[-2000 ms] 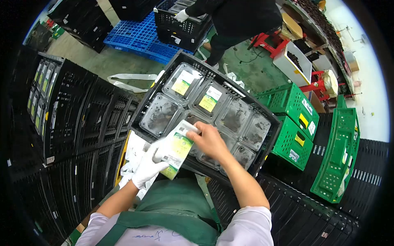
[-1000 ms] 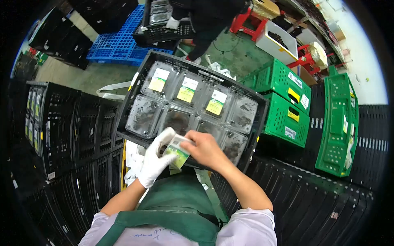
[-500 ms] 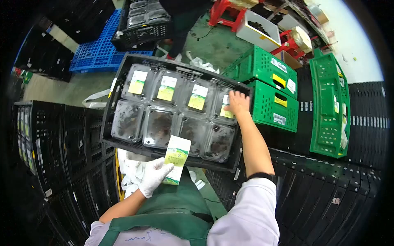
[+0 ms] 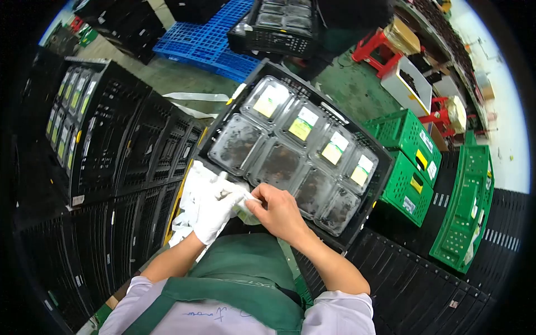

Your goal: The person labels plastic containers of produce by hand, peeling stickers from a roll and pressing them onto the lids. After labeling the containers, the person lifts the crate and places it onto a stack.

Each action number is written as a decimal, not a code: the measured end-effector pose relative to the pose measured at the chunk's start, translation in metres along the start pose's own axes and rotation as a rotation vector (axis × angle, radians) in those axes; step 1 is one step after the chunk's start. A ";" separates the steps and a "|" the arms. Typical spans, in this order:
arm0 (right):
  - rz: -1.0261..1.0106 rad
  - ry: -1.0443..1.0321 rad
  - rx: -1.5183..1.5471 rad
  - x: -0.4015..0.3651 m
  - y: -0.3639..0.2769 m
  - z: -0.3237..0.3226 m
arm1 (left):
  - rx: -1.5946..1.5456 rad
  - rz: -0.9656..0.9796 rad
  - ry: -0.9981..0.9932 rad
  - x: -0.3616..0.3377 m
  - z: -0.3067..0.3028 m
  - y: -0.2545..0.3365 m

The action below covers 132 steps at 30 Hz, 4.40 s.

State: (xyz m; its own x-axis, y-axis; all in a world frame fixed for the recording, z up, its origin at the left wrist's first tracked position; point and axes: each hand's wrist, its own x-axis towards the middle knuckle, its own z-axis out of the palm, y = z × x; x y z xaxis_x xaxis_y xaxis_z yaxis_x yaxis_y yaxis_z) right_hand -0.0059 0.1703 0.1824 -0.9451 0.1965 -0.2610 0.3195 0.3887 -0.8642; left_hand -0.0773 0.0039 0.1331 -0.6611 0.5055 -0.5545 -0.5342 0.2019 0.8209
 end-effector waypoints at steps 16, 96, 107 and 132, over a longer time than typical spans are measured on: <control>0.059 0.078 -0.605 0.202 0.100 0.048 | -0.226 -0.156 0.093 -0.074 -0.121 -0.051; 0.364 0.539 -0.355 -0.106 0.111 -0.115 | 0.150 -0.301 -0.601 -0.053 0.064 -0.075; 0.614 0.370 -0.889 -0.089 0.199 -0.096 | -0.133 -0.361 -0.266 -0.012 0.011 -0.085; 0.663 0.881 0.480 -0.174 0.229 -0.020 | -0.219 0.106 -0.344 -0.043 0.023 -0.006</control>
State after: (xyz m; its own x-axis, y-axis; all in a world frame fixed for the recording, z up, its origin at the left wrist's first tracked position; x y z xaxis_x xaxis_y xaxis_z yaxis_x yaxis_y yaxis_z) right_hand 0.2329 0.2434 0.0389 -0.1750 0.8519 -0.4936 0.4908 -0.3591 -0.7938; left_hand -0.0338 0.0003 0.1546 -0.5240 0.7718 -0.3602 -0.5965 -0.0307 0.8021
